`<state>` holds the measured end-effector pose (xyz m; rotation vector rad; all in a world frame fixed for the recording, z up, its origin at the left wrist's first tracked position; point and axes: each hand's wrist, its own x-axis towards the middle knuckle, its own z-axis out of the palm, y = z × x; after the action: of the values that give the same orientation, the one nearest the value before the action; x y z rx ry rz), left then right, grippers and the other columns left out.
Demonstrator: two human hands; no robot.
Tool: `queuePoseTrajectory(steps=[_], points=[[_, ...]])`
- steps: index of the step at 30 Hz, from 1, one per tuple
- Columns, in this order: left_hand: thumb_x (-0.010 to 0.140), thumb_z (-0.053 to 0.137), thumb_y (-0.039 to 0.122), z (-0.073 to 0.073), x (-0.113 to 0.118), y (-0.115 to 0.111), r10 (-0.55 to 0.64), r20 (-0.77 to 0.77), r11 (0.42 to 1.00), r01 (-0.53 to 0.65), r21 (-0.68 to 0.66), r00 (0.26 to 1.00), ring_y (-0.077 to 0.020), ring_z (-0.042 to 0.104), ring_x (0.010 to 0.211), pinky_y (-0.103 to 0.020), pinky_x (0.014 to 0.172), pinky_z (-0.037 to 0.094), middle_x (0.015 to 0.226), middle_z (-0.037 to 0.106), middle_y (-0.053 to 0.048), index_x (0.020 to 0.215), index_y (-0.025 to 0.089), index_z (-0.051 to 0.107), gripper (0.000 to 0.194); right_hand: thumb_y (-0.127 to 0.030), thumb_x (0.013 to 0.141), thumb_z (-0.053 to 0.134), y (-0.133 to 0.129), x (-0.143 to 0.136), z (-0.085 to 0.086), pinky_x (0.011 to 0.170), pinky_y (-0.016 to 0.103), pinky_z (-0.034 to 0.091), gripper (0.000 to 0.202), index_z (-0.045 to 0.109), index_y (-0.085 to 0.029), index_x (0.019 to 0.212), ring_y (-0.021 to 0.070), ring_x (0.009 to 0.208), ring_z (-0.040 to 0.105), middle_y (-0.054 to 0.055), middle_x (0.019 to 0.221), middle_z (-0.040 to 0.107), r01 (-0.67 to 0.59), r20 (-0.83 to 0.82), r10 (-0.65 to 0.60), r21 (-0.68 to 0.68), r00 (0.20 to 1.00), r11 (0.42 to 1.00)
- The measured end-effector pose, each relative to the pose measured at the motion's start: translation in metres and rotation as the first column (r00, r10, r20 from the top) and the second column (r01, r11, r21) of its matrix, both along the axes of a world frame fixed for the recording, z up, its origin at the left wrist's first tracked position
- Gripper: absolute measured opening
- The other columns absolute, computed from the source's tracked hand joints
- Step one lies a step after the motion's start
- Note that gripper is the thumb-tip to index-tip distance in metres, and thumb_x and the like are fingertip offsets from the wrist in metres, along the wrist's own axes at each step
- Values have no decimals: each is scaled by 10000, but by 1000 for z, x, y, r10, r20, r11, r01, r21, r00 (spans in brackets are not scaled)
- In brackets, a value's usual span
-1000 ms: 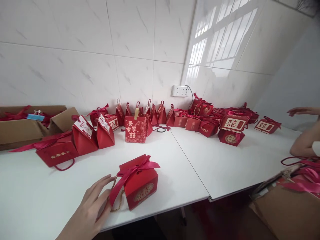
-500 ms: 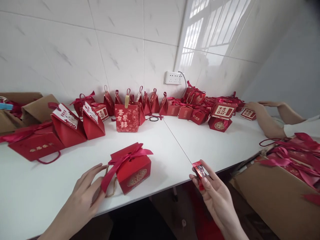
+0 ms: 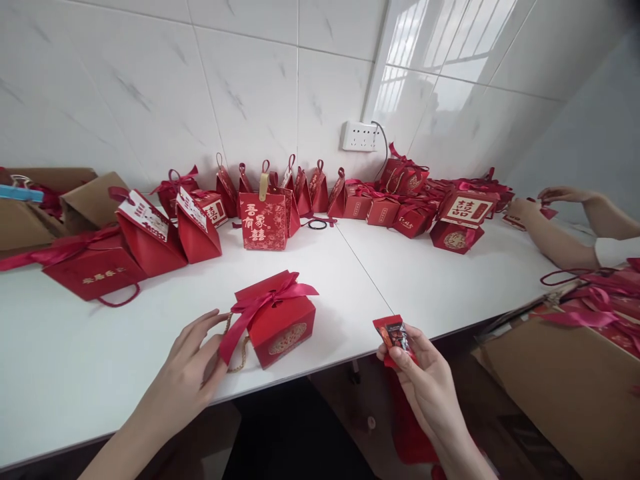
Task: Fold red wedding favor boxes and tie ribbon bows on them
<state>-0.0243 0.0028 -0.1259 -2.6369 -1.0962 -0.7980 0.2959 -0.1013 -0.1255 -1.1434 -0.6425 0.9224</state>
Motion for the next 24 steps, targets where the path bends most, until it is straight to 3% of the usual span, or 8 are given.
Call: queuePoseTrajectory(steps=[6, 9, 11, 14, 17, 19, 22, 24], points=[[862, 489, 133, -1, -1, 0, -10, -15, 1000, 9, -20, 1000, -283, 450, 1225, -440, 944, 508, 1238, 479, -92, 1043, 194, 502, 192, -314, 738, 728, -3, -5, -5, 630, 261, 558, 243, 626, -185, 917, 147, 668, 638, 22, 778, 663, 10, 252, 4, -55, 968, 998], [864, 477, 137, -2, -1, 1, -13, -7, 1000, 13, -18, 1000, -282, 463, 1215, -434, 925, 516, 1230, 492, -103, 1072, 190, 515, 218, -281, 730, 724, -4, -7, -12, 730, 310, 578, 274, 622, -201, 971, 198, 825, 675, 55, 902, 699, 161, 462, -145, 5, 875, 987], [865, 473, 165, -4, -1, 3, -26, 12, 1000, 27, -7, 1000, -290, 477, 1201, -436, 904, 524, 1223, 505, -113, 1058, 184, 536, 205, -234, 753, 694, -3, -7, -17, 790, 328, 572, 230, 634, -213, 974, 213, 914, 673, 66, 962, 706, 170, 585, -188, 86, 789, 982], [859, 470, 192, -6, -2, 4, -18, 34, 1000, 19, -22, 999, -289, 487, 1202, -432, 910, 523, 1222, 527, -117, 1067, 188, 558, 226, -149, 788, 627, -5, 1, -28, 788, 304, 565, 163, 656, -222, 932, 197, 887, 678, 62, 948, 707, -89, 746, -14, 98, 666, 991], [850, 475, 190, -5, -3, 1, 12, 29, 999, -11, -39, 1000, -268, 503, 1195, -396, 917, 527, 1212, 551, -108, 1068, 199, 577, 241, -119, 778, 589, -14, 20, -46, 718, 274, 567, 187, 671, -226, 907, 195, 836, 674, 66, 944, 692, -381, 822, 240, -30, 516, 924], [846, 484, 182, -3, -2, -1, 20, 28, 999, -20, -32, 999, -254, 516, 1183, -369, 907, 536, 1204, 562, -101, 1041, 202, 593, 224, -132, 783, 575, -21, 41, -63, 723, 285, 570, 221, 683, -242, 940, 206, 823, 679, 60, 901, 698, -433, 819, 355, -147, 451, 889], [843, 477, 153, 0, 1, -4, 24, 40, 1000, -23, -21, 999, -237, 522, 1181, -340, 890, 546, 1202, 572, -91, 1021, 202, 604, 224, -205, 757, 626, -17, 79, -89, 700, 312, 582, 176, 729, -271, 884, 242, 797, 698, 56, 852, 724, -357, 799, 397, -247, 451, 901], [838, 474, 138, 0, 2, -4, 31, 40, 999, -30, -22, 999, -233, 521, 1186, -326, 878, 551, 1204, 575, -88, 1028, 202, 604, 239, -288, 656, 734, -4, 100, -97, 576, 321, 583, 98, 749, -250, 745, 267, 667, 696, 59, 722, 721, -212, 770, 281, -192, 573, 958]])
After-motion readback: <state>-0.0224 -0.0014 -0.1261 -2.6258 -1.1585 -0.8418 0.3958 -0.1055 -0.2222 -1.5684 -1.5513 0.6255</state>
